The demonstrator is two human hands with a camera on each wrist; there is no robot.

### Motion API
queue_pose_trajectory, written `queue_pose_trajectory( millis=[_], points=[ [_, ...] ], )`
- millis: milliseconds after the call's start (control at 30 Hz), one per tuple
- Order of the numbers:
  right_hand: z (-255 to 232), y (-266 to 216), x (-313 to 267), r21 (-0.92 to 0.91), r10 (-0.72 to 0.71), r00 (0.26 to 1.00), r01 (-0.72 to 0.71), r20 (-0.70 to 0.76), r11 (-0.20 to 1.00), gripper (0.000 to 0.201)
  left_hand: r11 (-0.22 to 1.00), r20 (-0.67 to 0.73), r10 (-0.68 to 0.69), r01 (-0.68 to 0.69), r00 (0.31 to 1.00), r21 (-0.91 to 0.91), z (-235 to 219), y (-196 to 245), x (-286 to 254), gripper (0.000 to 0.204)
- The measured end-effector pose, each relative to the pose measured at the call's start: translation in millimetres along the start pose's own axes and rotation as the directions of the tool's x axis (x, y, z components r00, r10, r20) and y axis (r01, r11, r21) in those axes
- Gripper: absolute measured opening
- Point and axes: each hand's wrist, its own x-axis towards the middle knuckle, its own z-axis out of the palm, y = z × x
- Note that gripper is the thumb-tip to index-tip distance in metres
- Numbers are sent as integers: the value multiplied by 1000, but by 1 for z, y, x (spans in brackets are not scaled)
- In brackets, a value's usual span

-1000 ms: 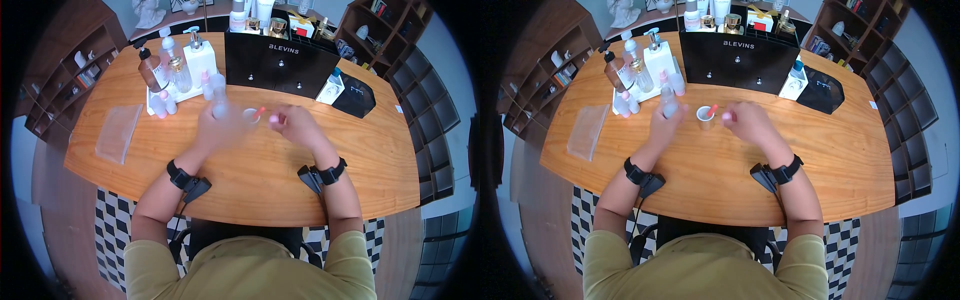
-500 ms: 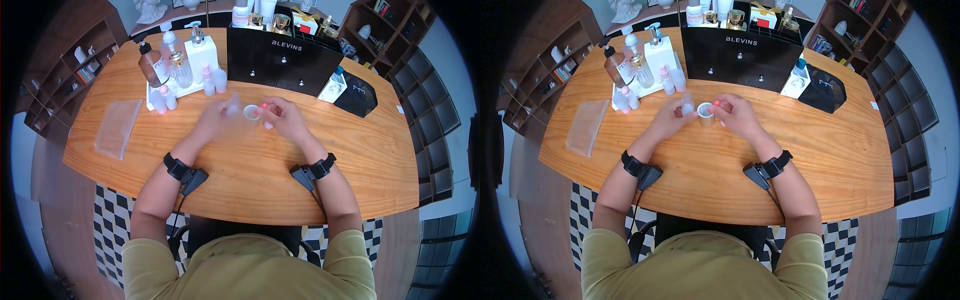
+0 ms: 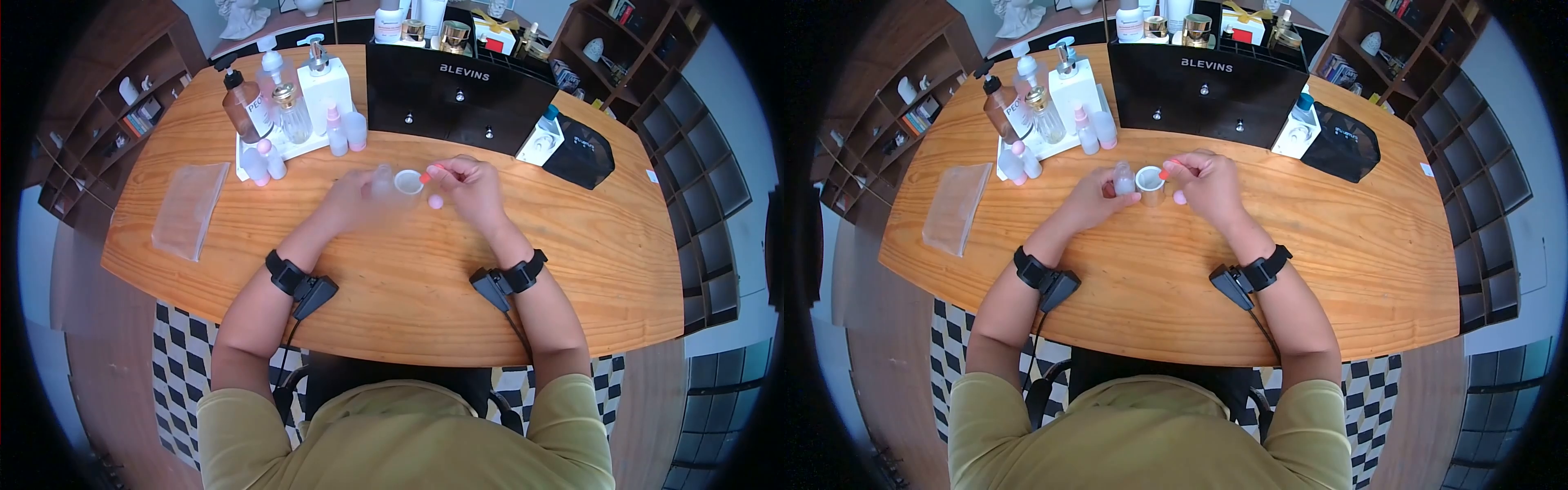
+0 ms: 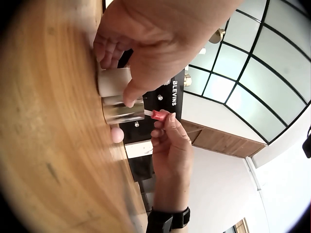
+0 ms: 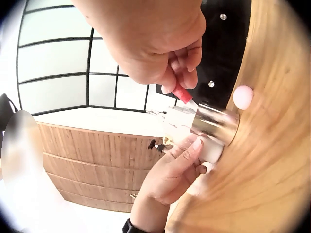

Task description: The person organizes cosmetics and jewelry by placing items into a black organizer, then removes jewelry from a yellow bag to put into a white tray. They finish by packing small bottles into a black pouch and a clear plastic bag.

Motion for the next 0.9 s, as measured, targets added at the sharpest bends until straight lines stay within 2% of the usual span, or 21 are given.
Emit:
queue_pose_trajectory(
  millis=[133,333,433,533,633,733,900],
  points=[
    [7,13,0,-100,-56,998,60,43,993,12,999,-15,28,-28,1000,-15,1,-3,-1,30],
    [8,11,0,-58,31,999,-30,25,998,13,1000,4,-20,20,1000,6,0,-3,0,30],
    [7,9,0,119,132,991,-134,30,984,17,999,15,-16,16,1000,41,-3,5,-2,32],
    [-1,5,4,121,116,992,-110,-40,986,20,998,-7,-20,20,1000,60,-7,17,-6,34],
    [-10,4,9,162,143,987,-130,-74,978,21,973,0,-1,1,1000,231,-7,27,-8,36],
    [-16,2,11,217,195,979,-179,-53,960,21,964,50,-75,60,996,258,-9,37,-9,37],
    [-20,8,13,251,234,972,-223,-16,942,21,969,43,-45,33,998,246,-9,44,-13,37]
  ],
)
